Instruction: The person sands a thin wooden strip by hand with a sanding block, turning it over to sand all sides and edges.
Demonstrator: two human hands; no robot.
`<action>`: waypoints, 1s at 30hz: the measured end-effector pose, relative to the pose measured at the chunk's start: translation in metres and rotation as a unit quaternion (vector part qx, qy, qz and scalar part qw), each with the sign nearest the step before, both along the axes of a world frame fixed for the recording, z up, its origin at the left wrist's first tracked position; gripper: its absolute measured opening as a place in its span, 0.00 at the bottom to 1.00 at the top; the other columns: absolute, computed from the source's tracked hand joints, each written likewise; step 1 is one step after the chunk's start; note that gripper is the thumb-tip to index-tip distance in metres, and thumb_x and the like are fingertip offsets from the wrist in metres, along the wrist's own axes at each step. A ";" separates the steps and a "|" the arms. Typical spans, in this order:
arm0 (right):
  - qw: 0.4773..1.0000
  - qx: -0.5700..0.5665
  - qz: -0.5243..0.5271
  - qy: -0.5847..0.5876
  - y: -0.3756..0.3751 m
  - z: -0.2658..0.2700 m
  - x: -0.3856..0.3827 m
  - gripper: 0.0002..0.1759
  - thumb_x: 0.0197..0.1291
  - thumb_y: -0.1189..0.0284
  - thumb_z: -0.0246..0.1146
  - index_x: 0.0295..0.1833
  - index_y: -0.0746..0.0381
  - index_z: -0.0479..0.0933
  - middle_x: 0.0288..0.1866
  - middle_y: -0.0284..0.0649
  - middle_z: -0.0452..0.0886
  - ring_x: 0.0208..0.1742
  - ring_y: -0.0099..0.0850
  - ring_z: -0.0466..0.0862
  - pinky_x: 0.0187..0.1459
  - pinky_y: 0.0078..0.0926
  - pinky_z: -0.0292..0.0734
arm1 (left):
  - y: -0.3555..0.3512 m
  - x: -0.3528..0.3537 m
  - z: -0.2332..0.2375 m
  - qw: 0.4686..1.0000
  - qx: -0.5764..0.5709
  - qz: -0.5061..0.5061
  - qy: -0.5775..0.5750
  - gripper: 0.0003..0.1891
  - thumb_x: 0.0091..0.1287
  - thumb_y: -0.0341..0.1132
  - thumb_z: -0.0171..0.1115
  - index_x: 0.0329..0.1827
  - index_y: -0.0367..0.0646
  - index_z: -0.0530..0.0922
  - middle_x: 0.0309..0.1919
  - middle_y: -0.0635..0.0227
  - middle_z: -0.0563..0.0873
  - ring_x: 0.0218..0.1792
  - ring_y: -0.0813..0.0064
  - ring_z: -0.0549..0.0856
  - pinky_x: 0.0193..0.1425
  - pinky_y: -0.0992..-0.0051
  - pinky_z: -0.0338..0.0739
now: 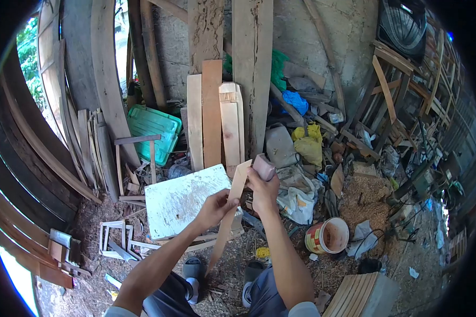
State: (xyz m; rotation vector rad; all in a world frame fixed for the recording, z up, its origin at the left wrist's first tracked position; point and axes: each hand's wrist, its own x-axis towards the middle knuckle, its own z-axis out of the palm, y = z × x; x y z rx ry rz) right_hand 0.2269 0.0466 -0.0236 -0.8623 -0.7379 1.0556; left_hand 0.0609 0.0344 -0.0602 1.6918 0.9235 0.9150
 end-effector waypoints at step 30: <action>0.792 -0.100 0.039 -0.600 0.024 -0.109 0.041 0.32 0.60 0.60 0.70 0.69 0.53 0.69 0.57 0.55 0.76 0.61 0.53 0.77 0.62 0.43 0.73 | 0.025 -0.038 -0.091 0.846 0.308 -0.027 0.434 0.55 0.62 0.69 0.58 0.80 0.33 0.52 0.81 0.52 0.55 0.82 0.57 0.51 0.84 0.54 0.40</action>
